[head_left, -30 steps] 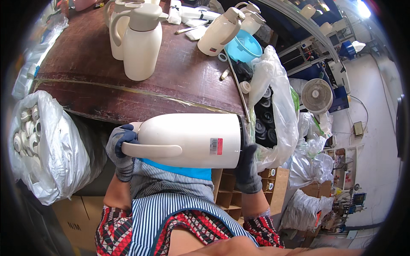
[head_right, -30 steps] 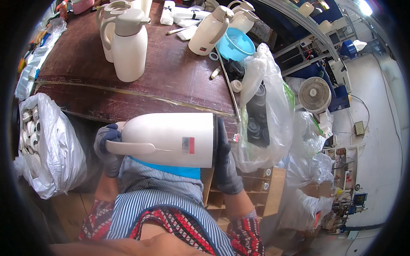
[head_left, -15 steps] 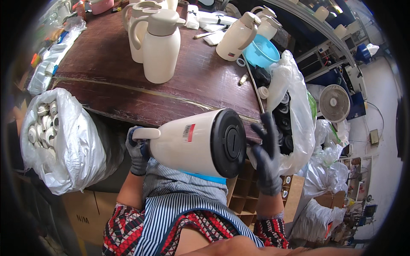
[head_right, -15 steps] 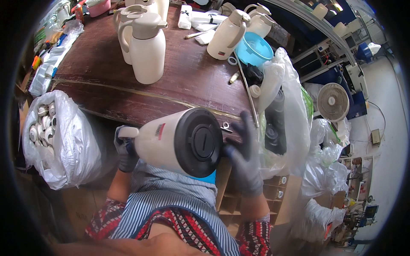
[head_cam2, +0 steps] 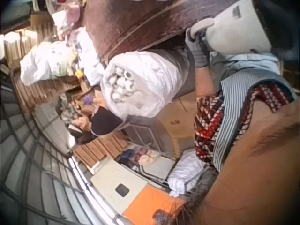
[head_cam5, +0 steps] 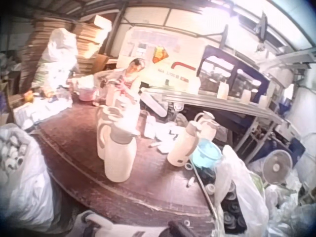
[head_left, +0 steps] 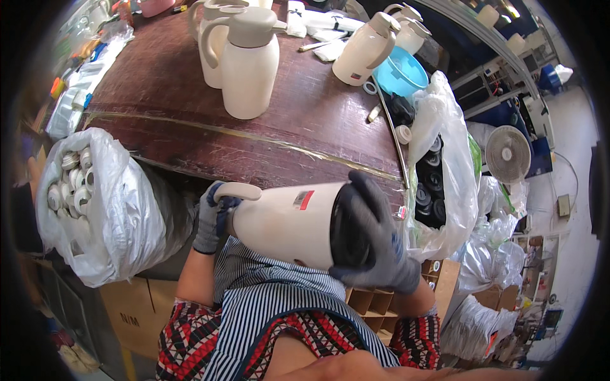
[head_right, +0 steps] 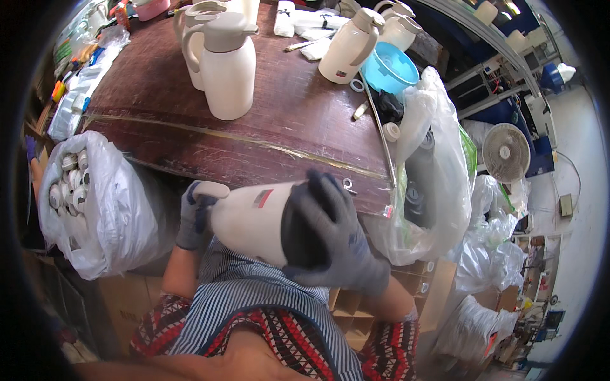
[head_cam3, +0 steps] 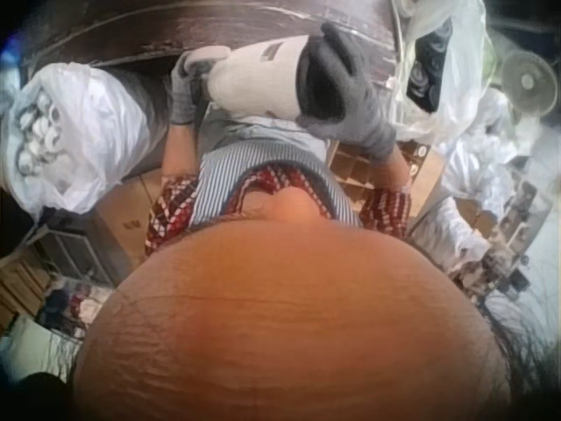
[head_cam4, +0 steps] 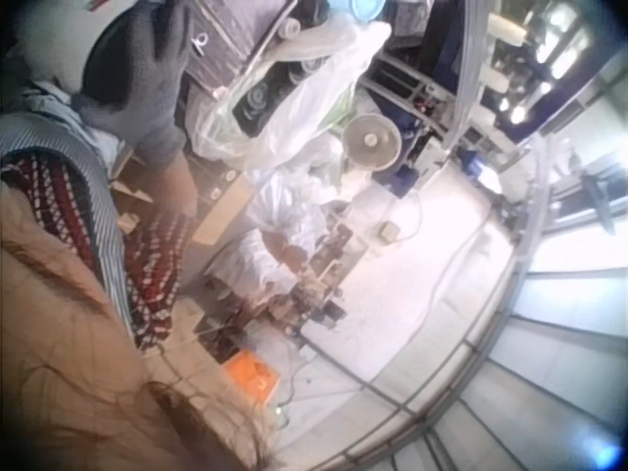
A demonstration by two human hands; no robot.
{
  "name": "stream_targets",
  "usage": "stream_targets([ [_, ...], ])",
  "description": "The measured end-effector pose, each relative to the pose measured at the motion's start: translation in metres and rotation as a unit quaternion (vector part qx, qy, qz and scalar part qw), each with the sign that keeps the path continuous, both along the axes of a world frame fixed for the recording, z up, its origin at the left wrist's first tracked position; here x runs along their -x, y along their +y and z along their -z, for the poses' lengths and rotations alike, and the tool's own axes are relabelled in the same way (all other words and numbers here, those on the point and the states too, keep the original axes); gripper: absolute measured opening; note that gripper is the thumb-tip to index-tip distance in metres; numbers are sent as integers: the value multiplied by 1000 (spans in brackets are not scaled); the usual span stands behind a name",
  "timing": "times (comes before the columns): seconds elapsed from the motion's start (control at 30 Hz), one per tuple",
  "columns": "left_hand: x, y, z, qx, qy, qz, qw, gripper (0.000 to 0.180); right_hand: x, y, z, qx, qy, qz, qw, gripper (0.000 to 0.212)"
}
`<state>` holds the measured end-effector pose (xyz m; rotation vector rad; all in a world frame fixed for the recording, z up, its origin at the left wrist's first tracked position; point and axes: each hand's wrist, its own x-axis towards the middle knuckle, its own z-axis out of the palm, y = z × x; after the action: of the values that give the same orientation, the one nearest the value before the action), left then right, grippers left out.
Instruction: The person repeatedly picks up white thermos jugs, inserts a black lid into the opening, and secures it by hand. Completed jugs are placed on a wooden table. The person handles jugs one at a time and occasionally reaches into a cardboard box to retrieve parts.
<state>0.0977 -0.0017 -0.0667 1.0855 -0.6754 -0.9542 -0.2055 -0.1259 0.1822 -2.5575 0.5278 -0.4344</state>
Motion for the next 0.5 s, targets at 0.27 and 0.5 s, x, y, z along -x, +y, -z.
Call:
stream_targets([
  [0.27, 14, -5, 53, -43, 143, 180, 972, 82, -5, -40, 32, -39, -238, 68, 968, 90],
  [0.5, 10, 5, 32, -34, 138, 104, 984, 44, -1, -120, 193, 182, 137, 192, 955, 90],
])
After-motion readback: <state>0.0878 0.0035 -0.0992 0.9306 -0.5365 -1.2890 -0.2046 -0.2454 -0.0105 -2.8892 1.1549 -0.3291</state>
